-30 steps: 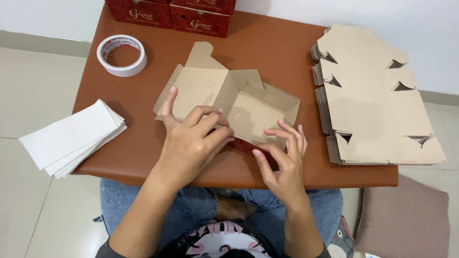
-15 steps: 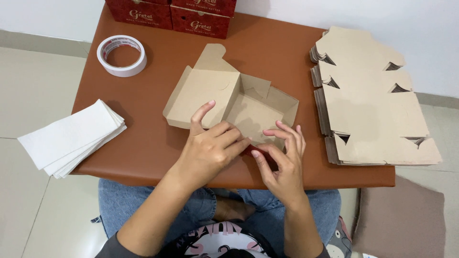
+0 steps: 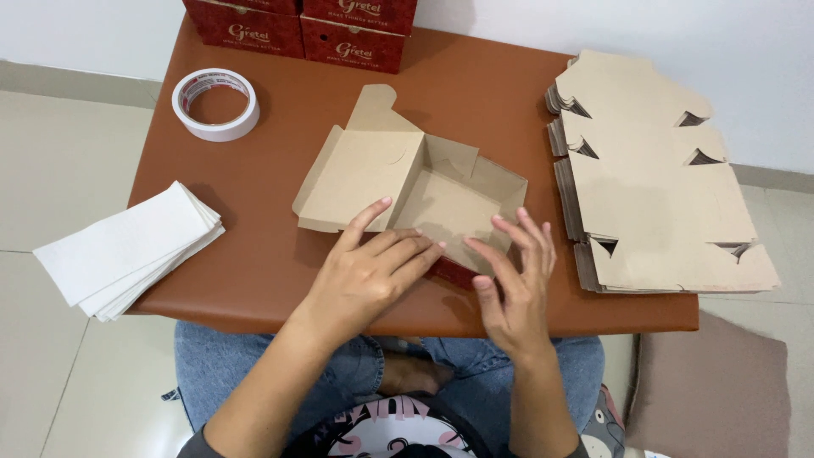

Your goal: Assembling a decorative cardboard box by folding a pre-cut template and inserting a paper liner.

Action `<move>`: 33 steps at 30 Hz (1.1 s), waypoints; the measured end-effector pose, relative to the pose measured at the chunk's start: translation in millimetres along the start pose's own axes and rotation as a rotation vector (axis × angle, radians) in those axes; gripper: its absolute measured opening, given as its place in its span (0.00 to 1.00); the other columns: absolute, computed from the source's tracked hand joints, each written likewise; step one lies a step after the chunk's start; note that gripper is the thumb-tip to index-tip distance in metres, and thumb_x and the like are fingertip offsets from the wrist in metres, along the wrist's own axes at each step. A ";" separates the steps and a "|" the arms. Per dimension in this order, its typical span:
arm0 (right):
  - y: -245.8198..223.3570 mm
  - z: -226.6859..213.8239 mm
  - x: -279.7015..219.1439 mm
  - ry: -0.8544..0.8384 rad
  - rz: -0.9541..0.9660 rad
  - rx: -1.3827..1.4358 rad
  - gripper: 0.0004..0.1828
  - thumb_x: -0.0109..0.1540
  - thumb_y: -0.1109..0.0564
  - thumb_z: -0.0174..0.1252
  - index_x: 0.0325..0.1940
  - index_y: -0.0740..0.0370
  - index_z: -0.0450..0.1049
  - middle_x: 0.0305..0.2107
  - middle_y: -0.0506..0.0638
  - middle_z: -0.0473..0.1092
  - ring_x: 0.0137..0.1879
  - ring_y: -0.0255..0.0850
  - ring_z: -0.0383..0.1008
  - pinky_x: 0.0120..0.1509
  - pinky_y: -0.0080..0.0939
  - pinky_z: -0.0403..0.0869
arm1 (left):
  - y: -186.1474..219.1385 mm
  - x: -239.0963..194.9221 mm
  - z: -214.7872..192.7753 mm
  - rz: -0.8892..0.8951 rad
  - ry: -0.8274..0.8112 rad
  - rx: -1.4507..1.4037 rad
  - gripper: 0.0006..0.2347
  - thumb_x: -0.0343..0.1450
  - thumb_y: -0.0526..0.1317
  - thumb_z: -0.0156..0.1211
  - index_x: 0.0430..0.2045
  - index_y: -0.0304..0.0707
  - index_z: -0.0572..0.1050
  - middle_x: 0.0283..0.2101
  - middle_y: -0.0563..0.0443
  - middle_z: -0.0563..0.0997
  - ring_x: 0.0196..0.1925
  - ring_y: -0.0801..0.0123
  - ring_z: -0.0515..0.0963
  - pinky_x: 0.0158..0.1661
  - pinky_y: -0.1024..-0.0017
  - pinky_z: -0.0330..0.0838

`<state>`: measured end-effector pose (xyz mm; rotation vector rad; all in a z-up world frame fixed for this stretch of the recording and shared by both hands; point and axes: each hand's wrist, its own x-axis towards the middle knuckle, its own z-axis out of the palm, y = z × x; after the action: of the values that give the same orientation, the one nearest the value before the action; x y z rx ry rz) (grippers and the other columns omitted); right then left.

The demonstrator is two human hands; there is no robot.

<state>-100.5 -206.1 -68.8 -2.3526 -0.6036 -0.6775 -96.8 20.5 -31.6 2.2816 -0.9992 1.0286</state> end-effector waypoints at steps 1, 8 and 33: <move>0.9 -6.6 1.7 -0.001 -0.001 -0.001 0.30 0.70 0.33 0.36 0.54 0.52 0.77 0.60 0.55 0.62 0.77 0.60 0.48 0.79 0.71 0.38 | -0.9 -1.0 -1.5 -0.001 0.001 0.000 0.05 0.70 0.33 0.62 0.36 0.39 0.83 0.37 0.50 0.84 0.45 0.66 0.83 0.66 0.47 0.60; 5.6 -19.0 -4.1 0.014 -0.058 -0.057 0.22 0.71 0.48 0.38 0.59 0.57 0.74 0.55 0.56 0.66 0.74 0.64 0.54 0.77 0.68 0.50 | -26.4 -8.1 -15.6 0.000 -0.024 0.211 0.04 0.72 0.36 0.60 0.36 0.44 0.81 0.38 0.54 0.84 0.50 0.68 0.82 0.66 0.50 0.60; -13.9 -35.6 35.4 -0.134 0.182 0.250 0.12 0.58 0.73 0.56 0.41 0.64 0.79 0.46 0.52 0.74 0.47 0.39 0.74 0.46 0.32 0.72 | 57.4 -3.5 -1.1 -0.333 -0.071 0.114 0.06 0.69 0.36 0.60 0.37 0.37 0.79 0.30 0.53 0.74 0.35 0.67 0.71 0.66 0.49 0.52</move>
<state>-92.5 -210.8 -17.6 -2.1952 -0.4920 -0.3438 -142.7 -14.1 -28.1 2.4838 -0.5695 0.8871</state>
